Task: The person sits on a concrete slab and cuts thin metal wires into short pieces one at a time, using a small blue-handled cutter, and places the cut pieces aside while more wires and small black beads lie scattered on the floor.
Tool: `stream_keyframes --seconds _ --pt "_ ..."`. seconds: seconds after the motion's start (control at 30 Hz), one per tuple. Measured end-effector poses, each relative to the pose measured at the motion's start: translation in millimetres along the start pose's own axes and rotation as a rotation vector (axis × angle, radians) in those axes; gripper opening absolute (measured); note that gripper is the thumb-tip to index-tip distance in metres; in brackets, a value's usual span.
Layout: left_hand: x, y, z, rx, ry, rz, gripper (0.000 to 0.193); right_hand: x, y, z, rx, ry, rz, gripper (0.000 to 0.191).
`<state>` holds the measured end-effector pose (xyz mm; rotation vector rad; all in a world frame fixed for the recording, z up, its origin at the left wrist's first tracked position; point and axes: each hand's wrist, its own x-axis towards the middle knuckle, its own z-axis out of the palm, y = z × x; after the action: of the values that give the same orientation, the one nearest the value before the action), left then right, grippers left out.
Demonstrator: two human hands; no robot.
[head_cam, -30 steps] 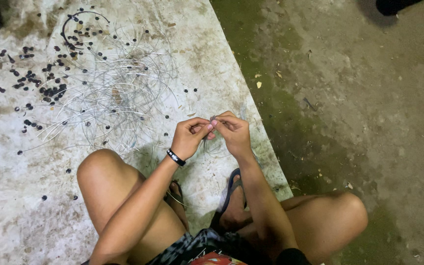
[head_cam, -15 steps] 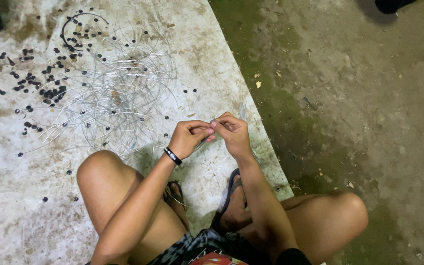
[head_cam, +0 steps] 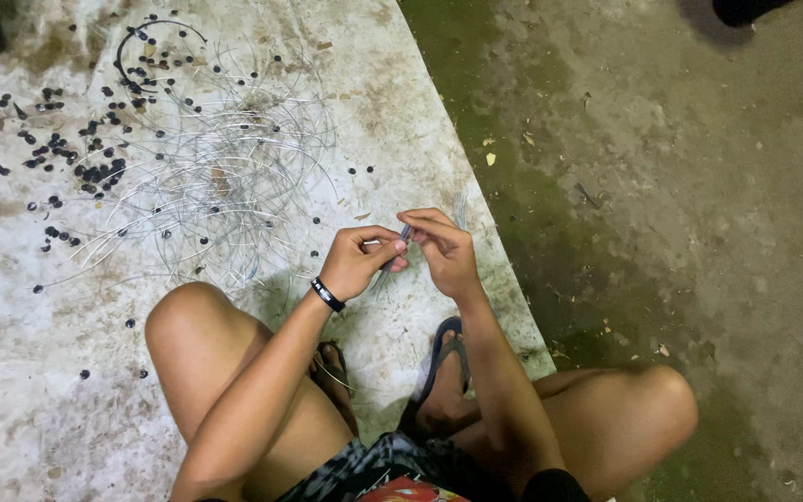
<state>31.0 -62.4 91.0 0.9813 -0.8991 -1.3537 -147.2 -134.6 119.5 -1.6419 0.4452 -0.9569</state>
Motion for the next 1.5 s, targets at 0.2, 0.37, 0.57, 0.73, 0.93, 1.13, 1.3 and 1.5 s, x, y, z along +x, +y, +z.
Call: stream_keyframes --seconds 0.2,0.37,0.57,0.73,0.93,1.13,1.3,1.5 --pt "0.8 -6.7 -1.4 0.039 0.002 0.008 0.018 -1.2 4.4 2.0 0.003 0.019 -0.027 0.029" --pt "1.5 -10.7 -2.9 0.072 0.009 0.053 0.017 -2.9 2.2 1.2 -0.059 0.016 -0.035 0.033" --pt "2.9 -8.7 -2.5 0.105 0.034 0.047 0.017 -0.9 0.3 4.4 -0.228 0.031 -0.133 0.036" --pt "3.9 -5.4 -2.8 0.044 0.054 0.092 0.018 0.6 -4.7 8.8 -0.006 0.088 0.039 0.041" --pt "4.9 -4.4 -2.9 0.025 0.066 0.090 0.016 -1.7 -9.1 13.5 -0.128 0.062 -0.074 0.038" --pt "3.4 -4.1 -2.7 0.059 0.088 0.053 0.016 -1.3 -13.9 14.4 -0.351 0.080 -0.114 0.036" --pt "2.9 -2.8 -2.0 0.060 0.073 0.040 0.016 0.5 -21.2 15.4 -0.394 0.067 -0.146 0.036" --pt "2.6 -4.4 -3.7 0.067 0.062 0.044 0.016 2.1 -25.3 19.8 -0.404 0.052 -0.134 0.038"
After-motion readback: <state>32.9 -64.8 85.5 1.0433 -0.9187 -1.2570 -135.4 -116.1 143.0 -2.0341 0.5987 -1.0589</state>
